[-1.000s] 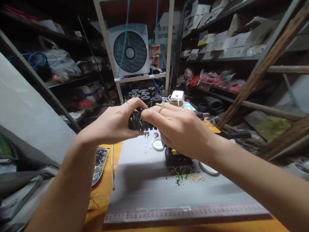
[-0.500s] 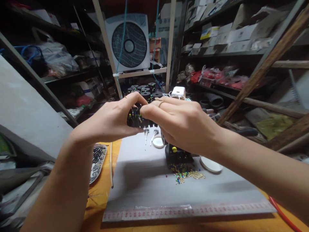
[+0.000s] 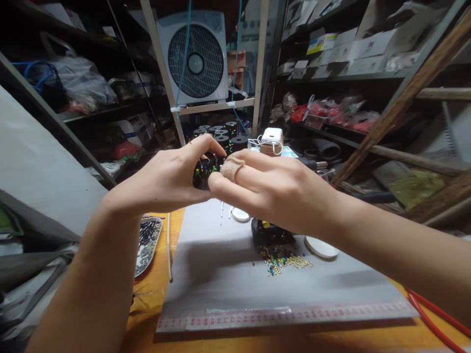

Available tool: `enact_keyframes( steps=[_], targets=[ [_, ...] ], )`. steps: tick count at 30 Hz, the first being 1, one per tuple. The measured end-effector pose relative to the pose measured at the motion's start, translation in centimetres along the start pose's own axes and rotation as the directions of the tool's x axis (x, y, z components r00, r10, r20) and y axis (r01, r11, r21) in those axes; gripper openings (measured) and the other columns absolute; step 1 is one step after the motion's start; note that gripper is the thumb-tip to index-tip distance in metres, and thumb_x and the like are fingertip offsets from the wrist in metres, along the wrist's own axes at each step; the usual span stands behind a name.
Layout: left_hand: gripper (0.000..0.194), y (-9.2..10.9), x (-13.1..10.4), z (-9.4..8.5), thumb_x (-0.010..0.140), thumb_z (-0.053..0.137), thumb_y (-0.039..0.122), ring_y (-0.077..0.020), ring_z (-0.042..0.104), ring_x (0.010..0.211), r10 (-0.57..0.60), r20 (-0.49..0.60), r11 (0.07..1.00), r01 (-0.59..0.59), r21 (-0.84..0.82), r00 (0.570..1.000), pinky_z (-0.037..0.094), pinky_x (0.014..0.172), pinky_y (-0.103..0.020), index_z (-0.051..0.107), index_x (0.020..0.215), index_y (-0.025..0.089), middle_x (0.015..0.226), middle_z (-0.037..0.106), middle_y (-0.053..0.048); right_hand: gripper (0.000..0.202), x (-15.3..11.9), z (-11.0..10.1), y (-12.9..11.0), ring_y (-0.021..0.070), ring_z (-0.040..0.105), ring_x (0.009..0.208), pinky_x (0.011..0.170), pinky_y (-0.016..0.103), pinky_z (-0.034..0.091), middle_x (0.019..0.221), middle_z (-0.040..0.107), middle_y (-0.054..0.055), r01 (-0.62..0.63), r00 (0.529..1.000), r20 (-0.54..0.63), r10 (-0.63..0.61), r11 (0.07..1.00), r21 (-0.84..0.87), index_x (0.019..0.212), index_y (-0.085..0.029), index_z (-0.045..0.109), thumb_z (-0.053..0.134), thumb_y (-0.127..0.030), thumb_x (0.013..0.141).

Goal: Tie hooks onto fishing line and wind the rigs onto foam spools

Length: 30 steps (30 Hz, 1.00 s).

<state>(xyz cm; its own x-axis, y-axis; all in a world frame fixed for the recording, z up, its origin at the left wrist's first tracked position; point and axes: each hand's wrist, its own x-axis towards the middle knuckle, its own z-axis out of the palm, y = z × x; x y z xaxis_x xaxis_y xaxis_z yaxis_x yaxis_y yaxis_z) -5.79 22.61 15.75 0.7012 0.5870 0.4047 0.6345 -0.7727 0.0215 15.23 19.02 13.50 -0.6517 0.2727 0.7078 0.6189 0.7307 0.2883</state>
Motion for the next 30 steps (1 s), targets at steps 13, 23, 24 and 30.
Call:
enact_keyframes(
  steps=[13,23,24,30],
  targets=[
    [0.041,0.0,0.0,0.1,0.079,0.063,0.031,-0.0208,0.068,0.089,0.007,-0.009,1.000,-0.007,0.021,1.000,0.049,0.075,-0.031,0.047,0.117,0.026,0.107,0.067,-0.002,0.046,-3.7,0.3,-2.1,0.0301,0.042,0.139,0.111,0.040,0.046,0.141,0.052,0.025,0.256,0.959,0.217,-0.182,0.884,-0.390,0.138,0.005,0.044,0.043,0.002,0.092],
    [0.049,1.0,-0.6,0.1,0.079,0.066,0.028,-0.0276,0.061,0.105,0.032,-0.065,0.973,-0.016,0.228,0.997,0.047,0.087,-0.037,0.047,0.122,0.016,0.121,0.062,-0.012,0.014,-10.7,2.0,-6.6,0.0265,0.059,0.097,0.077,0.042,0.052,0.100,0.069,0.009,-0.314,0.876,0.390,0.283,0.949,0.017,0.088,-0.020,0.072,0.059,-0.020,0.091],
    [0.048,1.2,-0.8,0.1,0.080,0.066,0.030,-0.0287,0.061,0.105,0.019,-0.081,0.966,0.003,0.259,0.997,0.047,0.088,-0.038,0.048,0.121,0.015,0.119,0.063,-0.013,0.011,-11.0,2.4,-7.0,0.0254,0.058,0.090,0.074,0.042,0.051,0.093,0.068,0.008,-0.401,0.841,0.411,0.353,0.916,0.034,0.083,-0.021,0.072,0.063,-0.025,0.089],
    [0.048,1.3,-1.7,0.7,0.080,0.069,0.032,-0.0301,0.060,0.103,0.000,-0.106,0.948,0.033,0.317,0.994,0.046,0.087,-0.040,0.048,0.120,0.013,0.113,0.065,-0.014,0.010,-11.8,4.1,-7.6,0.0226,0.056,0.080,0.069,0.039,0.046,0.080,0.066,0.006,-0.530,0.810,0.336,0.481,0.845,0.067,0.080,-0.022,0.073,0.065,-0.019,0.086]
  ],
)
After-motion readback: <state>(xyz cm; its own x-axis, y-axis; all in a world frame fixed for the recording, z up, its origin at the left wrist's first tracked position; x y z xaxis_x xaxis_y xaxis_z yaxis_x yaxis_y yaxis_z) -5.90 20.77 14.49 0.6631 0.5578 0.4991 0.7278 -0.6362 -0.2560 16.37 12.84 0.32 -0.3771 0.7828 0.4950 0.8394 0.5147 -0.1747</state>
